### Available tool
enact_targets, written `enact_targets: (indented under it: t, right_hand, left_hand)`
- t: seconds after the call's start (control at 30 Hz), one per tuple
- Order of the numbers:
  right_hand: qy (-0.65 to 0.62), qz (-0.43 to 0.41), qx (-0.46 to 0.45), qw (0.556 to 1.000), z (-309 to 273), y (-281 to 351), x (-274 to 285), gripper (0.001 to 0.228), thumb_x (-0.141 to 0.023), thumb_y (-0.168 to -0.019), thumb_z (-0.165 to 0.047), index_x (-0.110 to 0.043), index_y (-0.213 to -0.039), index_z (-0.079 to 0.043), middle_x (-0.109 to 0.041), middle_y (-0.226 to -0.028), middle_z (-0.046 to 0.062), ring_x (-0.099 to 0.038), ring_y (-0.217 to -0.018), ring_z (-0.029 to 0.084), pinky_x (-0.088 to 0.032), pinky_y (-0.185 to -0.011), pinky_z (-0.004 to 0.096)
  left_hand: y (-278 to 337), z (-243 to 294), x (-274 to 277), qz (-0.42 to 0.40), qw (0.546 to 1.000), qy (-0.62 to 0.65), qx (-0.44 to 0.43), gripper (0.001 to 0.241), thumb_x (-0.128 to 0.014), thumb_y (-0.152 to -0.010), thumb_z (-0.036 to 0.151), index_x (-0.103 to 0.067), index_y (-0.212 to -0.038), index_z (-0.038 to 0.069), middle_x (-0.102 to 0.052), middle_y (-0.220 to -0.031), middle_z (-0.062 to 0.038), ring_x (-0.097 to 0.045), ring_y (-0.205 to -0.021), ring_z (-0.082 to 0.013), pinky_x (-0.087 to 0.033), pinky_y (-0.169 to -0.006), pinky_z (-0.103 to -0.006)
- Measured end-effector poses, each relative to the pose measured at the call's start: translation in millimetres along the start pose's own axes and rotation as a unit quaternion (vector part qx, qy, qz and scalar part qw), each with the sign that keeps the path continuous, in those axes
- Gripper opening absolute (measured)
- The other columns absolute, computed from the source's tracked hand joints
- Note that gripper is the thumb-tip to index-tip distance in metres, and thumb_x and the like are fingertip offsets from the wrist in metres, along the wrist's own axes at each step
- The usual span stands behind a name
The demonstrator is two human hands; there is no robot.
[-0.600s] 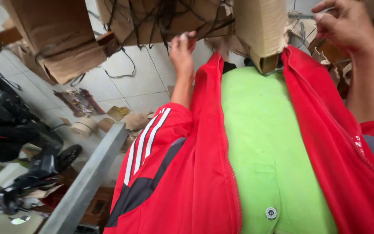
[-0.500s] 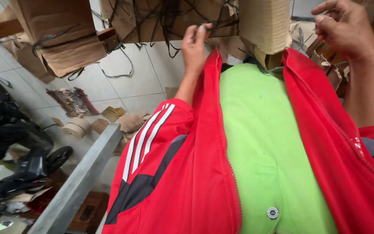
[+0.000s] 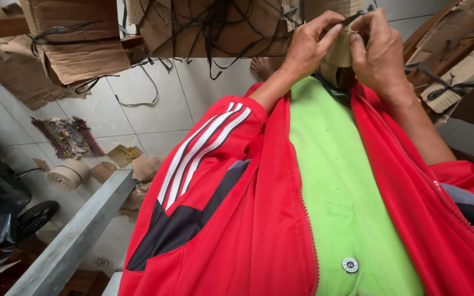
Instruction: The person is securing cardboard pieces together by wrapping and tying black string around them.
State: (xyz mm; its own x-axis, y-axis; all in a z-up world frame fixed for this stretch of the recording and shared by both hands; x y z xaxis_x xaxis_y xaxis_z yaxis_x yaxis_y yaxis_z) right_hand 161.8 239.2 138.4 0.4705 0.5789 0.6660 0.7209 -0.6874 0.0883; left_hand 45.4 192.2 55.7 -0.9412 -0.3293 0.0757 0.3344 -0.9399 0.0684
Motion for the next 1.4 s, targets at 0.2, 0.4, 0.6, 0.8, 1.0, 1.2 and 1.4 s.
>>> enact_targets:
  t: [0.2, 0.4, 0.6, 0.8, 1.0, 1.2, 1.4]
  right_hand:
    - [0.078, 0.021, 0.059, 0.995, -28, 10, 7, 0.013, -0.062, -0.112, 0.009, -0.051, -0.118, 0.004, -0.068, -0.089, 0.016, -0.065, -0.065, 0.025, -0.058, -0.058, 0.036]
    - [0.041, -0.005, 0.046, 0.998, -43, -7, 5, 0.014, -0.064, -0.105, 0.010, -0.056, -0.114, 0.002, -0.070, -0.089, 0.017, -0.067, -0.068, 0.029, -0.055, -0.058, 0.040]
    - [-0.322, -0.021, -0.135, 0.937, -12, -12, 22, 0.033, -0.042, -0.125, -0.029, -0.054, -0.139, -0.002, -0.063, -0.090, 0.007, -0.058, -0.074, 0.011, -0.044, -0.065, 0.022]
    - [-0.204, -0.021, -0.127, 0.970, 17, -4, 30, 0.038, -0.051, -0.111, -0.002, -0.060, -0.147, -0.001, -0.062, -0.121, 0.011, -0.052, -0.089, 0.015, -0.046, -0.070, 0.029]
    - [-0.177, 0.099, -0.102, 0.974, 30, -2, 19, 0.006, -0.073, -0.117, -0.002, -0.071, -0.112, 0.001, -0.070, -0.090, 0.009, -0.062, -0.072, 0.014, -0.053, -0.063, 0.027]
    - [-0.114, 0.154, -0.096, 0.977, 26, 14, 36, 0.016, -0.071, -0.119, -0.004, -0.065, -0.105, 0.000, -0.066, -0.085, 0.009, -0.063, -0.068, 0.016, -0.051, -0.060, 0.031]
    - [-0.069, 0.138, -0.017, 0.988, -23, 19, 38, 0.024, -0.071, -0.124, -0.010, -0.063, -0.107, 0.005, -0.070, -0.082, 0.013, -0.069, -0.071, 0.021, -0.052, -0.060, 0.033]
  left_hand:
    - [-7, -2, -26, -0.068, 0.997, 0.000, -0.028, 0.018, -0.069, -0.095, 0.025, -0.076, -0.109, 0.016, -0.076, -0.095, 0.002, -0.075, -0.090, -0.0131, -0.058, -0.081, -0.0272]
    - [-5, 29, -29, -0.133, 0.988, -0.015, -0.074, 0.021, -0.053, -0.076, 0.000, -0.064, -0.088, 0.013, -0.050, -0.082, 0.002, -0.054, -0.074, -0.0153, -0.045, -0.066, -0.0307]
    - [-8, 23, -38, -0.127, 0.986, -0.027, -0.104, 0.023, -0.056, -0.098, 0.017, -0.065, -0.077, 0.014, -0.040, -0.079, 0.003, -0.049, -0.066, -0.0116, -0.037, -0.059, -0.0295]
    - [-13, -3, -42, -0.138, 0.988, -0.016, -0.064, 0.024, -0.061, -0.100, 0.037, -0.080, -0.102, 0.021, -0.048, -0.082, 0.004, -0.056, -0.077, -0.0140, -0.042, -0.069, -0.0278]
    - [-14, 14, -37, -0.154, 0.984, -0.013, -0.088, 0.022, -0.059, -0.100, 0.032, -0.075, -0.093, 0.018, -0.050, -0.080, 0.003, -0.057, -0.076, -0.0131, -0.044, -0.068, -0.0279]
    - [-16, 4, -29, -0.121, 0.991, 0.048, 0.024, 0.028, -0.067, -0.095, 0.039, -0.079, -0.106, 0.016, -0.081, -0.099, 0.002, -0.072, -0.091, -0.0086, -0.054, -0.077, -0.0235]
    - [-12, 23, -19, -0.173, 0.983, 0.050, -0.037, 0.034, -0.061, -0.100, 0.042, -0.078, -0.107, 0.014, -0.075, -0.101, 0.003, -0.068, -0.093, -0.0093, -0.052, -0.079, -0.0241]
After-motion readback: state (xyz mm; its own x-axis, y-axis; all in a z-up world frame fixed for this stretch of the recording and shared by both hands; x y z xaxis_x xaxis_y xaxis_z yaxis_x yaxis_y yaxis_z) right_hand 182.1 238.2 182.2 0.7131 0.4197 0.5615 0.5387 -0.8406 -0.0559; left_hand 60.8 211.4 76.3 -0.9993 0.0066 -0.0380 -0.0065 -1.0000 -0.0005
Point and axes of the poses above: each hand's wrist, its own y-axis away from the middle knuckle, its own x-axis out of the back of the hand, z = x × y, the point moved 10 cm from there along -y, towards the middle knuckle
